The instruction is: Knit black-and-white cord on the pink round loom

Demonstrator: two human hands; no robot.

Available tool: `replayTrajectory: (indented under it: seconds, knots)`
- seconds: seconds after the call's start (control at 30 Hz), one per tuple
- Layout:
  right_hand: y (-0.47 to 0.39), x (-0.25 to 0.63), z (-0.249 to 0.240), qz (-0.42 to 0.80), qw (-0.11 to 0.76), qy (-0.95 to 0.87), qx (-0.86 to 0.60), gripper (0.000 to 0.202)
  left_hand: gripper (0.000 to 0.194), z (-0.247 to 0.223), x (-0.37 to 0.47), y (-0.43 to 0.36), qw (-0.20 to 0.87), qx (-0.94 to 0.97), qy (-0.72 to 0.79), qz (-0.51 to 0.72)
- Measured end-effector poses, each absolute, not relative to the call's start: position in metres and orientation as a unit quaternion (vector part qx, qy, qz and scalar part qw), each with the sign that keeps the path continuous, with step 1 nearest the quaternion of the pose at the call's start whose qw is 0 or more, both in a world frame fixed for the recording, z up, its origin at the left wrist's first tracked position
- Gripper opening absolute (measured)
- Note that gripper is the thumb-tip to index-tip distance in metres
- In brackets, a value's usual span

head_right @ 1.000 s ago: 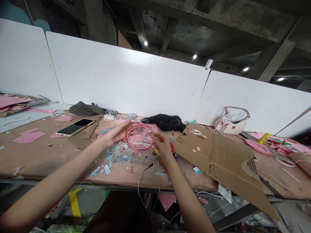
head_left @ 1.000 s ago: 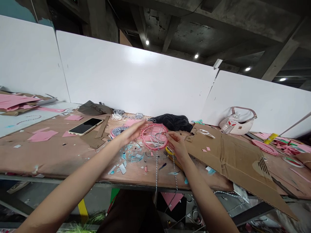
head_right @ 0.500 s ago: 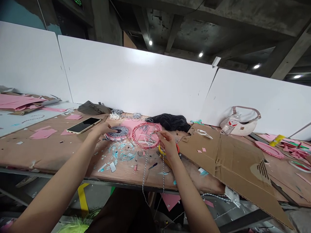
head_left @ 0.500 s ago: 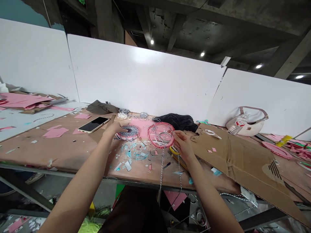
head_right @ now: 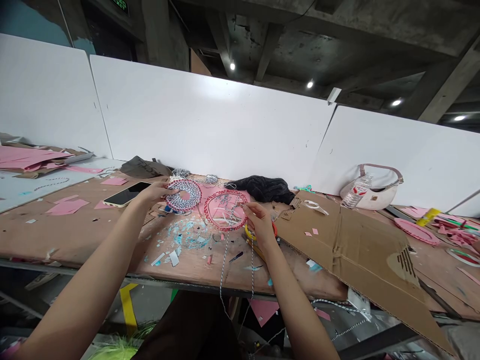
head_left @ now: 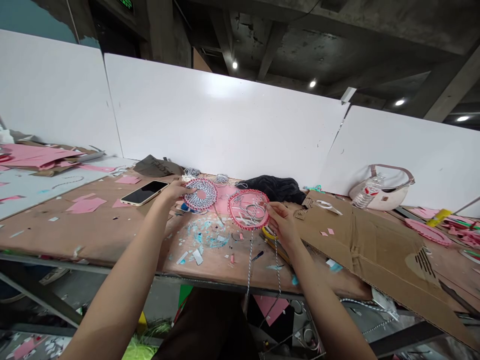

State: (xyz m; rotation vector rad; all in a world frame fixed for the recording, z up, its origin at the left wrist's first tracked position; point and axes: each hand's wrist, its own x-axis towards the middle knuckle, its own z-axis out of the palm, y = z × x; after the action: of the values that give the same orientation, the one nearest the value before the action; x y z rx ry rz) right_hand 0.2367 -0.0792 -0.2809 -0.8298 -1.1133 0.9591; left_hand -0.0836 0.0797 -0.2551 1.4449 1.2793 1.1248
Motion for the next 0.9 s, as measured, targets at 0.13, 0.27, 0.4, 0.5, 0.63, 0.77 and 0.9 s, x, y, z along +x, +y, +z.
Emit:
replayTrajectory:
  seconds: [0.13, 0.27, 0.4, 0.5, 0.63, 0.77, 0.9]
  knots:
    - [-0.079, 0.237, -0.282, 0.424, 0.663, -0.494, -0.37, 0.036, 0.055, -0.254, -0.086, 0.082, 0.485, 0.559, 0.47, 0.482]
    - [-0.079, 0.237, -0.282, 0.421, 0.662, -0.494, -0.375, 0.036, 0.057, -0.254, -0.085, 0.083, 0.528, 0.545, 0.416, 0.501]
    - [-0.079, 0.236, -0.281, 0.418, 0.662, -0.491, -0.382, 0.036, 0.059, -0.252, -0.085, 0.08, 0.558, 0.542, 0.368, 0.509]
    - [-0.08, 0.236, -0.28, 0.418, 0.663, -0.488, -0.384, 0.037, 0.057, -0.25, -0.084, 0.078, 0.569, 0.545, 0.345, 0.51]
    - [-0.08, 0.236, -0.281, 0.421, 0.662, -0.487, -0.383, 0.036, 0.051, -0.247, -0.083, 0.074, 0.58, 0.546, 0.319, 0.514]
    - [-0.08, 0.237, -0.282, 0.421, 0.663, -0.486, -0.384, 0.038, 0.038, -0.243, -0.08, 0.066, 0.577, 0.532, 0.313, 0.535]
    - [-0.08, 0.236, -0.281, 0.42, 0.661, -0.486, -0.388, 0.037, 0.027, -0.238, -0.07, 0.056, 0.558, 0.52, 0.328, 0.557]
